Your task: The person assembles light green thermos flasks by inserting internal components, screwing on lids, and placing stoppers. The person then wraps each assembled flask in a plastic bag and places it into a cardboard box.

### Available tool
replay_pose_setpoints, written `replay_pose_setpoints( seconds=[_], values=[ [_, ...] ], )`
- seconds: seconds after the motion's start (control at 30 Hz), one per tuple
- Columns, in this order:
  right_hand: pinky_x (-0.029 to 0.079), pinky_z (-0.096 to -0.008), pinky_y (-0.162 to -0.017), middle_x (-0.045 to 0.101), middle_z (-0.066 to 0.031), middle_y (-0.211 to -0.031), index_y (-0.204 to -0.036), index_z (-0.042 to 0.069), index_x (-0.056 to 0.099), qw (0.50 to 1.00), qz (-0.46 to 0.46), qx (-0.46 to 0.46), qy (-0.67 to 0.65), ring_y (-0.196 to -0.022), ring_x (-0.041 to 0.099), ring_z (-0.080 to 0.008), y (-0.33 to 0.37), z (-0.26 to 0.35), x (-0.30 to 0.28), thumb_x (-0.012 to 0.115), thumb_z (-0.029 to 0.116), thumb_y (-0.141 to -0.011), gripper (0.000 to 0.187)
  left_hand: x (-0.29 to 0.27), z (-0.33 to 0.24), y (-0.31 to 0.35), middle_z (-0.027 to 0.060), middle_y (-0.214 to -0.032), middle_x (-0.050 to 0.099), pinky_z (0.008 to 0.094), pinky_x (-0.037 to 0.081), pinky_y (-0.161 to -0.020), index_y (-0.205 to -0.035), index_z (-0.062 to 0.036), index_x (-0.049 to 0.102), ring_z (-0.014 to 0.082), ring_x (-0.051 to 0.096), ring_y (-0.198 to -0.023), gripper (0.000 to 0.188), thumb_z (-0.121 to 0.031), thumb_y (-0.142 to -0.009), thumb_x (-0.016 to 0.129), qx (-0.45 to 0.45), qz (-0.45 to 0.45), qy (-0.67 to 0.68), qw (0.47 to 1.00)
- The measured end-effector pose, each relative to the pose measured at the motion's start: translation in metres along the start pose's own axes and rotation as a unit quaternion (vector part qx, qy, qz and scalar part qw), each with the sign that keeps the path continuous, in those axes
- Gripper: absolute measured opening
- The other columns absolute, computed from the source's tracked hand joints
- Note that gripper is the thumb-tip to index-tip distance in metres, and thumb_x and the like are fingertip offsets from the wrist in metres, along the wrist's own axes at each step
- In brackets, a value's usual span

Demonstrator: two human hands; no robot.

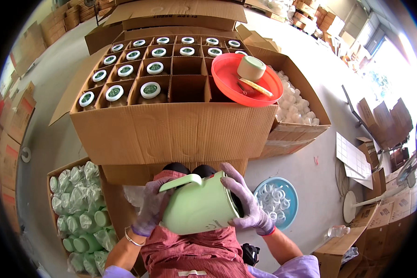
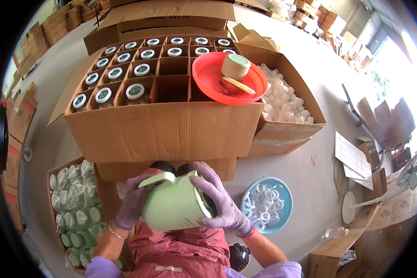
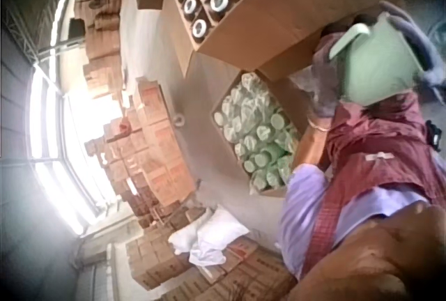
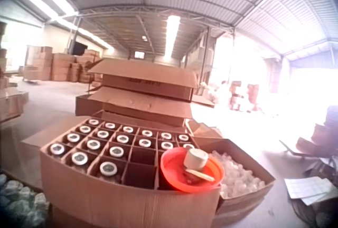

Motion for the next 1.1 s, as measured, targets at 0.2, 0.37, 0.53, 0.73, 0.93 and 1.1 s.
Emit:
replay_pose_setpoints(
  seconds=[0.2,0.37,0.53,0.73,0.93,1.1],
  values=[
    [0.023,-0.0464,-0.117,0.026,-0.0256,-0.156,-0.148,-0.001,0.040,0.987,0.117,0.102,-0.028,-0.145,0.027,-0.0399,-0.019,-0.017,-0.008,0.072,0.054,-0.069,0.101,0.043,0.070,0.058,0.0134,-0.093,0.071,0.0311,0.052,-0.079,-0.109,0.0044,0.067,0.0193,0.067,-0.088,0.032,-0.021,-0.089,0.065,-0.189,-0.131,0.210,0.950],
    [0.030,-0.0448,-0.115,0.038,-0.0236,-0.149,-0.145,0.003,0.044,0.976,0.211,0.040,0.017,-0.138,0.037,-0.0383,-0.014,-0.031,0.013,0.068,0.035,-0.082,0.075,0.023,0.021,0.052,0.0226,-0.128,0.061,0.0384,0.051,-0.095,-0.141,0.0011,0.046,0.0332,0.063,-0.114,0.057,-0.016,-0.089,0.063,0.008,0.058,-0.036,0.998],
    [0.042,-0.0441,-0.105,0.054,-0.0214,-0.133,-0.136,0.000,0.052,0.987,0.159,0.025,-0.021,-0.124,0.051,-0.0361,-0.020,-0.026,0.047,0.067,0.037,-0.089,0.061,0.009,0.028,0.056,0.0122,-0.117,0.064,0.0328,0.050,-0.092,-0.139,0.0016,0.048,0.0199,0.062,-0.102,0.062,-0.036,-0.093,0.067,-0.202,0.234,0.107,0.945],
    [0.052,-0.0420,-0.074,0.066,-0.0108,-0.087,-0.099,0.006,0.070,0.979,-0.059,-0.022,0.196,-0.080,0.063,-0.0314,-0.067,0.018,-0.063,0.073,0.014,-0.083,0.018,-0.007,0.028,0.069,0.0047,-0.100,0.068,0.0269,0.052,-0.075,-0.130,0.0013,0.058,0.0117,0.061,-0.083,0.057,-0.037,-0.090,0.072,-0.364,0.163,0.193,0.896],
    [0.051,-0.0434,-0.079,0.063,-0.0107,-0.097,-0.091,0.011,0.073,0.792,-0.023,0.028,0.610,-0.095,0.062,-0.0324,-0.179,-0.034,-0.188,0.071,0.019,-0.081,0.013,0.003,0.023,0.063,0.0041,-0.097,0.065,0.0259,0.049,-0.068,-0.133,0.0028,0.055,0.0104,0.058,-0.078,0.065,-0.041,-0.088,0.074,-0.349,0.196,0.248,0.882],
    [0.051,-0.0430,-0.088,0.060,-0.0094,-0.111,-0.099,0.014,0.076,0.739,0.156,0.136,0.641,-0.109,0.058,-0.0295,-0.203,-0.065,-0.208,0.073,0.026,-0.077,0.025,0.008,0.055,0.064,0.0019,-0.092,0.063,0.0248,0.046,-0.064,-0.133,0.0028,0.055,0.0092,0.055,-0.075,0.069,-0.048,-0.089,0.070,-0.350,0.242,0.251,0.869]
  ],
)
Point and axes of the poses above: each hand's wrist, its own y-axis away from the middle knuckle, its own x-axis out of the palm, z = x × y, the point moved 4 cm from there along -y, towards the middle knuckle
